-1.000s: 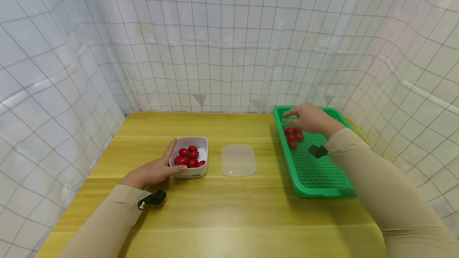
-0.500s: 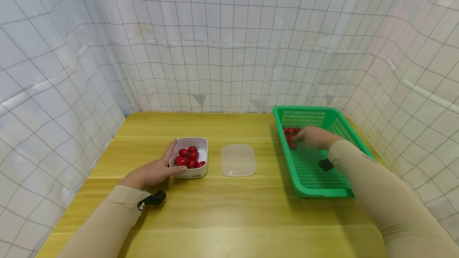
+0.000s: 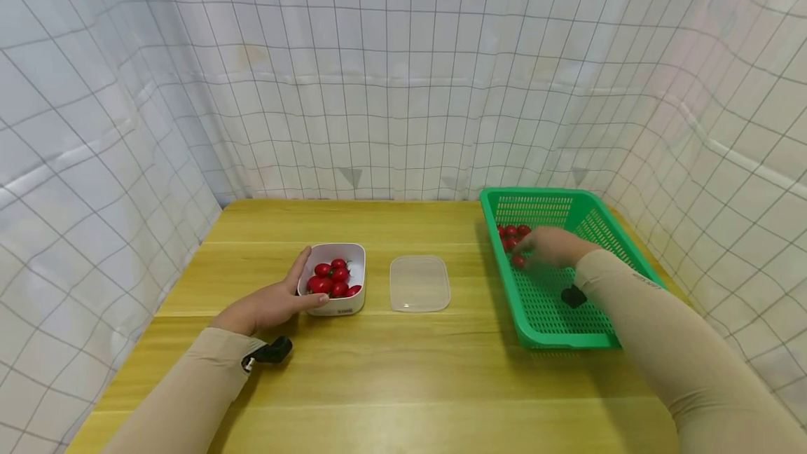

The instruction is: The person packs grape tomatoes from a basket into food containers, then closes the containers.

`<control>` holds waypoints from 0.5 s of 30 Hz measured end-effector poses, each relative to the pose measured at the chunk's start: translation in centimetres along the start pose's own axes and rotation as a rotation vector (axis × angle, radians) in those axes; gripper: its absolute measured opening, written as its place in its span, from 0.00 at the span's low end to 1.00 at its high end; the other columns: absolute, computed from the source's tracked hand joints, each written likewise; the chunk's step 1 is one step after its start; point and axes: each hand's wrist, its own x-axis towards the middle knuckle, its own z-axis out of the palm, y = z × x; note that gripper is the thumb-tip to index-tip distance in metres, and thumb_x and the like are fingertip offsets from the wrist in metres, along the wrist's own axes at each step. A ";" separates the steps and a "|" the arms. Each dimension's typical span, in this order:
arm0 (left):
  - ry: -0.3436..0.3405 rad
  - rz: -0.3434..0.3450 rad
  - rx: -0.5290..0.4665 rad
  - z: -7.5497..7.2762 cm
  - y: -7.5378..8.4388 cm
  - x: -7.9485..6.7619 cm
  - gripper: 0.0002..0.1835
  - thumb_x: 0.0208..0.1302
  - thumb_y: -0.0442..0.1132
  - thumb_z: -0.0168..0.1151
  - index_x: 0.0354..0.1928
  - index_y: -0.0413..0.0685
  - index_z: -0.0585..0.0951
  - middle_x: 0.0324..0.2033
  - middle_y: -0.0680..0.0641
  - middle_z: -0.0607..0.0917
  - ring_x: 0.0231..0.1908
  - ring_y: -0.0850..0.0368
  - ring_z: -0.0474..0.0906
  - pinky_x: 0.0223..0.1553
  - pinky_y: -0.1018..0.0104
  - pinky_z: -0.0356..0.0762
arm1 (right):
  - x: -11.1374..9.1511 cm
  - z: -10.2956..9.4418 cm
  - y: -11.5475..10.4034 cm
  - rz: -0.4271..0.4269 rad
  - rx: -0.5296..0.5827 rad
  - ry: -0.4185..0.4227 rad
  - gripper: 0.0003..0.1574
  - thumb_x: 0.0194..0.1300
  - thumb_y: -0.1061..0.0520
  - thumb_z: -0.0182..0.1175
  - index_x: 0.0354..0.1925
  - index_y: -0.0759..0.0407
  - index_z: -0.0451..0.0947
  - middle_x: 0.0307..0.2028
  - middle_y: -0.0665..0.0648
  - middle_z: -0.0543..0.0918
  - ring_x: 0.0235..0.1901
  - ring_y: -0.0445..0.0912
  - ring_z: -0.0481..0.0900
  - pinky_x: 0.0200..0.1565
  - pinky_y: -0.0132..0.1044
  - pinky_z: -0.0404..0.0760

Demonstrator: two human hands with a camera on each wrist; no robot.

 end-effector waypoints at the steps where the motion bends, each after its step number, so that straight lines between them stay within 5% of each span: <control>1: -0.001 0.001 0.003 0.0 0.0 0.0 0.64 0.68 0.69 0.60 0.83 0.64 0.22 0.83 0.29 0.42 0.80 0.22 0.47 0.75 0.25 0.52 | 0.0 0.0 -0.1 0.002 0.000 -0.003 0.19 0.70 0.55 0.68 0.58 0.50 0.87 0.62 0.59 0.86 0.67 0.65 0.77 0.65 0.63 0.77; 15: -0.001 0.006 -0.010 0.1 0.0 0.1 0.64 0.68 0.70 0.60 0.83 0.64 0.22 0.83 0.30 0.42 0.80 0.23 0.45 0.76 0.25 0.51 | 0.2 0.5 0.4 0.050 0.040 -0.070 0.28 0.71 0.52 0.66 0.68 0.52 0.81 0.71 0.65 0.78 0.73 0.70 0.68 0.68 0.69 0.71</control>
